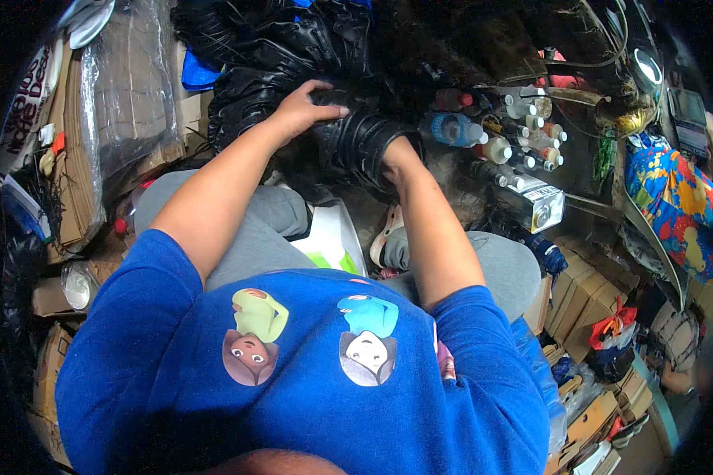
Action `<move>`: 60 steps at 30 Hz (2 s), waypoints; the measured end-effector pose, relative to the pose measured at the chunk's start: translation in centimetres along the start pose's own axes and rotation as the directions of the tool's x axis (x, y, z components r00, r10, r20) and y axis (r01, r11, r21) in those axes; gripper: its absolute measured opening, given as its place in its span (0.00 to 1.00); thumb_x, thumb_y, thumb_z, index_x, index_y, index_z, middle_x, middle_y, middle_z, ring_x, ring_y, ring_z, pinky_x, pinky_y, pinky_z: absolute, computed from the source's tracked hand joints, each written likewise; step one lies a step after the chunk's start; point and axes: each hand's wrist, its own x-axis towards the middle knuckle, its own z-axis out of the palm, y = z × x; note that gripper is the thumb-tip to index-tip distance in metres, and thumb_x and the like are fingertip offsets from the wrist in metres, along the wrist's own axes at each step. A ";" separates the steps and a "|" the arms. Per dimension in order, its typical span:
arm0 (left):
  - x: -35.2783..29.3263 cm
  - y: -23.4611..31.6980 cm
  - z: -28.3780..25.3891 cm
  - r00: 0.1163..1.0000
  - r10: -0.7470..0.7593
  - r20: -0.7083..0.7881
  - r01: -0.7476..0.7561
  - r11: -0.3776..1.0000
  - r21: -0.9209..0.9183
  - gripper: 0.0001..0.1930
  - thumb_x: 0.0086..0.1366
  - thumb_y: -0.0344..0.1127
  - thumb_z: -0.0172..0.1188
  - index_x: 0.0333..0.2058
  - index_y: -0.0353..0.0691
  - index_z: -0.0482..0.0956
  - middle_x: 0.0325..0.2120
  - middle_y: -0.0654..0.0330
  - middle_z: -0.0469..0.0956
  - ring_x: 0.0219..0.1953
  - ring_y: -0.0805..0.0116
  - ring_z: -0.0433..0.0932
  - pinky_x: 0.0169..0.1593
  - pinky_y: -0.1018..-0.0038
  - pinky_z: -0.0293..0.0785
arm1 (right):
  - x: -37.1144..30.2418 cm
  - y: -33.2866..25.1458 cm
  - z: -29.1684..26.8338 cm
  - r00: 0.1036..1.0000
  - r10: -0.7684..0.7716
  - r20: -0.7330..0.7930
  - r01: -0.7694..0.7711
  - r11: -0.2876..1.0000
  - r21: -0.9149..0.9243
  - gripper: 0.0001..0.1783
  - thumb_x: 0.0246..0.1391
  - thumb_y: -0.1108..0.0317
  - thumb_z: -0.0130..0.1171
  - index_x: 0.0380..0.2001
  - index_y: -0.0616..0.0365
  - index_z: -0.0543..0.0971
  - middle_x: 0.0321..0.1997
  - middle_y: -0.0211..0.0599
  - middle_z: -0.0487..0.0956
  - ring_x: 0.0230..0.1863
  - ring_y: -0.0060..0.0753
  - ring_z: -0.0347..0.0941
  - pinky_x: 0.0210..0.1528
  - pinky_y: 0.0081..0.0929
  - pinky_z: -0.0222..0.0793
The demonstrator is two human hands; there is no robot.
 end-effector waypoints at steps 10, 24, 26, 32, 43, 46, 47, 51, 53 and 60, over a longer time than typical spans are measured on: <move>-2.4 4.6 2.4 0.998 -0.053 0.029 0.018 0.718 0.696 0.38 0.39 0.71 0.56 0.50 0.62 0.71 0.59 0.59 0.56 0.60 0.47 0.51 0.56 0.39 0.43 | -0.1 -0.5 2.7 0.994 -0.104 0.043 0.113 0.899 -0.423 0.16 0.47 0.71 0.52 0.41 0.64 0.74 0.39 0.40 0.77 0.37 0.29 0.72 0.39 0.24 0.68; 0.0 2.4 3.1 0.990 -0.140 -0.014 0.118 0.777 0.619 0.28 0.43 0.53 0.58 0.47 0.60 0.74 0.56 0.60 0.61 0.59 0.52 0.55 0.57 0.50 0.51 | -1.0 -0.1 2.8 0.961 -0.267 0.077 0.212 0.524 -0.825 0.44 0.28 0.44 0.67 0.43 0.69 0.70 0.41 0.48 0.75 0.43 0.43 0.71 0.44 0.30 0.66; 1.6 0.3 3.4 0.998 -0.059 0.000 0.047 0.798 0.601 0.27 0.42 0.54 0.58 0.45 0.57 0.76 0.52 0.58 0.67 0.56 0.53 0.61 0.58 0.56 0.52 | -1.8 0.0 4.4 0.965 -0.262 0.006 0.079 0.266 -0.961 0.45 0.28 0.42 0.67 0.42 0.69 0.70 0.43 0.52 0.74 0.44 0.47 0.71 0.45 0.34 0.66; 1.8 1.2 3.2 0.997 -0.060 0.046 0.021 0.801 0.598 0.25 0.44 0.52 0.56 0.44 0.54 0.77 0.45 0.54 0.74 0.49 0.56 0.70 0.53 0.66 0.62 | -3.4 -0.9 5.0 0.953 -0.303 -0.014 0.007 0.070 -0.998 0.41 0.29 0.42 0.67 0.39 0.67 0.71 0.41 0.48 0.75 0.44 0.45 0.71 0.45 0.35 0.66; 2.5 1.2 0.6 0.985 0.066 0.159 -0.062 0.998 -0.028 0.20 0.52 0.43 0.57 0.43 0.43 0.77 0.40 0.59 0.76 0.44 0.63 0.73 0.47 0.68 0.66 | -1.5 -0.7 3.1 0.917 -0.397 -0.031 0.039 0.165 -0.986 0.30 0.29 0.51 0.66 0.35 0.60 0.73 0.36 0.48 0.77 0.40 0.47 0.74 0.42 0.38 0.69; 2.4 -0.7 -3.4 0.974 0.012 -0.226 0.078 0.919 0.385 0.17 0.51 0.41 0.55 0.40 0.45 0.77 0.40 0.55 0.76 0.43 0.55 0.73 0.44 0.63 0.69 | -1.3 -2.4 2.2 0.886 -0.463 -0.029 0.102 0.255 -0.962 0.29 0.28 0.51 0.66 0.31 0.62 0.74 0.34 0.51 0.77 0.39 0.50 0.73 0.41 0.38 0.68; 1.9 -1.1 -3.3 0.975 0.012 -0.221 0.076 0.919 0.386 0.17 0.51 0.41 0.55 0.40 0.45 0.77 0.40 0.55 0.76 0.43 0.55 0.73 0.44 0.63 0.69 | -1.1 -3.2 1.8 0.881 -0.469 -0.063 0.068 0.256 -0.964 0.30 0.28 0.50 0.66 0.32 0.64 0.74 0.34 0.52 0.77 0.39 0.51 0.73 0.41 0.38 0.68; -0.4 -2.9 -0.6 0.981 0.179 0.074 -0.148 0.443 0.884 0.12 0.51 0.38 0.53 0.34 0.41 0.77 0.38 0.54 0.75 0.43 0.55 0.73 0.45 0.59 0.69 | 0.1 -4.8 1.0 0.903 -0.391 -0.178 -0.058 0.301 -0.952 0.39 0.29 0.44 0.65 0.35 0.72 0.74 0.38 0.58 0.75 0.42 0.52 0.72 0.44 0.37 0.67; -0.9 -2.6 1.5 0.933 0.155 0.326 -0.358 0.287 0.888 0.14 0.50 0.37 0.55 0.36 0.41 0.76 0.41 0.55 0.73 0.45 0.57 0.72 0.47 0.59 0.67 | 0.7 -5.1 0.6 0.925 -0.310 -0.221 -0.115 0.326 -0.938 0.45 0.29 0.41 0.64 0.39 0.75 0.72 0.41 0.60 0.74 0.45 0.53 0.71 0.47 0.35 0.66; 0.6 -3.3 7.9 0.886 -0.235 0.401 -0.398 0.063 0.915 0.39 0.45 0.42 0.66 0.57 0.50 0.60 0.58 0.63 0.56 0.62 0.56 0.51 0.57 0.43 0.48 | 1.8 -5.3 0.1 0.927 -0.288 -0.239 -0.143 0.319 -0.937 0.44 0.30 0.41 0.64 0.39 0.76 0.73 0.43 0.63 0.73 0.48 0.52 0.70 0.49 0.34 0.65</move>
